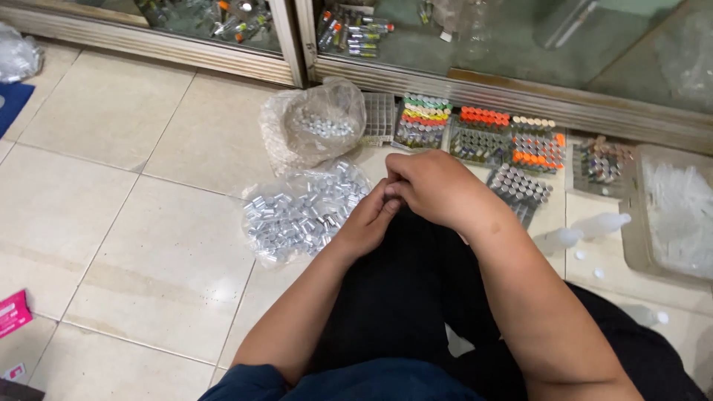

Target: Assembling small perfume bottles by attaching caps and sprayers and organizing them into trays.

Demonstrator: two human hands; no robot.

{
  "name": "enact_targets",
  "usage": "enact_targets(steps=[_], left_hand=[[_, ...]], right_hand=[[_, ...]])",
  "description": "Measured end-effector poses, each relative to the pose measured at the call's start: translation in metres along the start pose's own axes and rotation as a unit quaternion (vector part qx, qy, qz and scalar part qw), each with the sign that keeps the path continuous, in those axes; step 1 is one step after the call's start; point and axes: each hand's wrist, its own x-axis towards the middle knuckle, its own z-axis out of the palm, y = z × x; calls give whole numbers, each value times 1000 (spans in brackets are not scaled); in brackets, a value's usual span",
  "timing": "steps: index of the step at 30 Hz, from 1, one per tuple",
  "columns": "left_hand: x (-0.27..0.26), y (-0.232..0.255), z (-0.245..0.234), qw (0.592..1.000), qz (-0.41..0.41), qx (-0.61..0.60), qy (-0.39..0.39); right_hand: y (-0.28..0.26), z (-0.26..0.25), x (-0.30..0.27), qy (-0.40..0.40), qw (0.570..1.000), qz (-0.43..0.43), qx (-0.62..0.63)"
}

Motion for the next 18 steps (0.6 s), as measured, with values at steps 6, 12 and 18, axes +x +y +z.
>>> enact_targets(steps=[6, 12, 18], left_hand=[[-3, -17, 5, 1000, 16, -6, -5], [-2, -2, 0, 1000, 23, -2, -2], [-4, 2, 0, 1000, 21, -7, -3]], right_hand=[[4, 9, -5, -6, 1000, -14, -24], [2, 10, -10, 6, 999, -40, -6], [3, 11, -9, 16, 999, -50, 7]])
